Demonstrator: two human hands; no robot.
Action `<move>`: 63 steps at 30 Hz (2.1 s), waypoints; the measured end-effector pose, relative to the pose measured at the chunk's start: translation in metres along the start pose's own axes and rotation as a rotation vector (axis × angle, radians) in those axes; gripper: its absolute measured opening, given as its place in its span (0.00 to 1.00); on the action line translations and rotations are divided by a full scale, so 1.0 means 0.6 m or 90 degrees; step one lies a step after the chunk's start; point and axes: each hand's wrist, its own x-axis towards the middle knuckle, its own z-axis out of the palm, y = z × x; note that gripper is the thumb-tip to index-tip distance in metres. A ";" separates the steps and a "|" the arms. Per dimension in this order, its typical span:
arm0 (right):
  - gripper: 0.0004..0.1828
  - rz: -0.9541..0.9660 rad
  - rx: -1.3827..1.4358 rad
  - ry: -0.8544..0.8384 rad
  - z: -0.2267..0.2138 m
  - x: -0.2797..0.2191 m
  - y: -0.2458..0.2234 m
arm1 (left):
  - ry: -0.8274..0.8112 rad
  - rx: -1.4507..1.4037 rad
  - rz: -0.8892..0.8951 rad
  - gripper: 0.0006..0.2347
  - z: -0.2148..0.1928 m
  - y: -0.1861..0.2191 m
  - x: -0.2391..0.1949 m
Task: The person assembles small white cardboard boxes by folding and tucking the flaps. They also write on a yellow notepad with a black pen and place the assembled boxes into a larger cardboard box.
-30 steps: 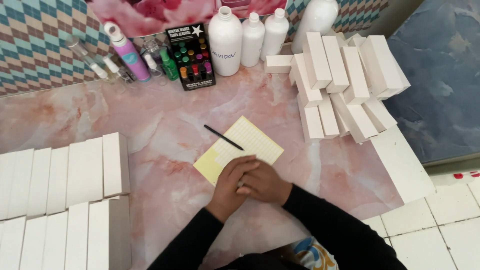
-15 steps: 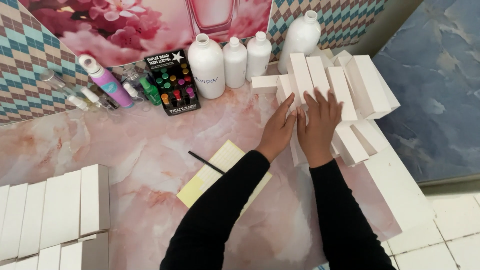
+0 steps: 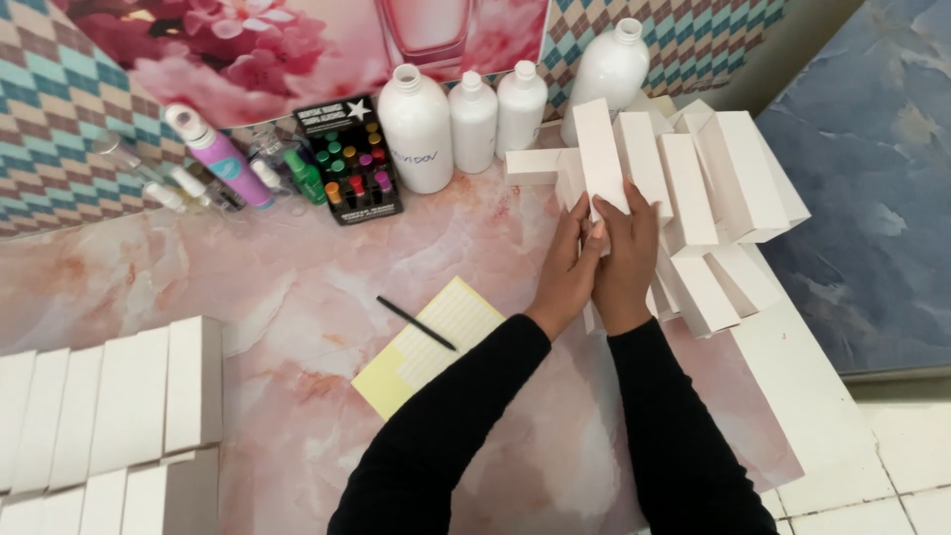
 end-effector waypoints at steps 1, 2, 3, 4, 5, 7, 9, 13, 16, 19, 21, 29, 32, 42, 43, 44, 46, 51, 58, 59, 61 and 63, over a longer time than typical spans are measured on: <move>0.16 -0.002 0.006 -0.005 0.002 -0.005 -0.013 | 0.009 0.001 -0.001 0.27 -0.001 0.001 -0.013; 0.16 -0.037 0.061 0.028 0.004 -0.011 -0.026 | 0.046 -0.038 0.056 0.25 -0.004 0.001 -0.027; 0.16 -0.072 0.117 0.061 0.007 -0.019 -0.041 | 0.085 -0.075 0.113 0.22 -0.006 0.001 -0.044; 0.16 -0.073 0.126 0.054 0.012 -0.032 -0.059 | 0.096 -0.072 0.112 0.22 -0.015 -0.007 -0.057; 0.13 -0.092 0.149 0.066 0.016 -0.046 -0.078 | 0.126 -0.116 0.139 0.20 -0.025 -0.013 -0.073; 0.10 -0.113 0.181 0.075 0.027 -0.082 -0.112 | 0.165 -0.155 0.169 0.19 -0.055 -0.039 -0.106; 0.09 -0.158 0.272 0.053 0.035 -0.125 -0.142 | 0.241 -0.155 0.146 0.22 -0.093 -0.077 -0.143; 0.10 -0.148 0.338 -0.034 0.031 -0.209 -0.234 | 0.314 -0.165 0.147 0.22 -0.205 -0.098 -0.235; 0.13 -0.140 0.435 -0.173 0.028 -0.256 -0.302 | 0.352 -0.109 0.122 0.30 -0.278 -0.078 -0.314; 0.17 -0.145 0.471 -0.295 0.021 -0.287 -0.357 | 0.380 -0.033 0.069 0.31 -0.317 -0.029 -0.385; 0.20 -0.164 0.499 -0.395 0.013 -0.299 -0.385 | 0.425 0.065 0.023 0.27 -0.334 -0.002 -0.424; 0.14 -0.279 0.436 -0.433 0.022 -0.325 -0.431 | 0.421 0.419 0.003 0.21 -0.401 -0.046 -0.483; 0.14 -0.336 0.405 -0.435 0.031 -0.336 -0.432 | 0.418 0.399 -0.038 0.21 -0.406 -0.055 -0.494; 0.19 -0.354 0.284 -0.523 0.032 -0.333 -0.435 | 0.387 0.201 0.029 0.22 -0.408 -0.047 -0.514; 0.19 -0.355 0.283 -0.522 0.033 -0.332 -0.437 | 0.387 0.200 0.030 0.22 -0.407 -0.046 -0.513; 0.18 -0.351 0.291 -0.514 0.033 -0.331 -0.438 | 0.394 0.210 0.030 0.20 -0.405 -0.045 -0.511; 0.18 -0.345 0.296 -0.507 0.033 -0.329 -0.438 | 0.400 0.216 0.027 0.19 -0.401 -0.039 -0.508; 0.16 -0.338 0.295 -0.508 0.030 -0.327 -0.440 | 0.410 0.187 0.041 0.17 -0.393 -0.025 -0.505; 0.13 -0.298 0.356 -0.517 0.038 -0.334 -0.427 | 0.377 0.258 0.077 0.19 -0.399 -0.039 -0.506; 0.13 -0.291 0.364 -0.516 0.038 -0.334 -0.427 | 0.366 0.308 0.086 0.19 -0.399 -0.041 -0.505; 0.13 -0.283 0.374 -0.517 0.035 -0.328 -0.431 | 0.356 0.359 0.092 0.19 -0.400 -0.050 -0.505; 0.11 -0.250 0.407 -0.509 0.030 -0.314 -0.439 | 0.345 0.391 0.126 0.18 -0.400 -0.062 -0.503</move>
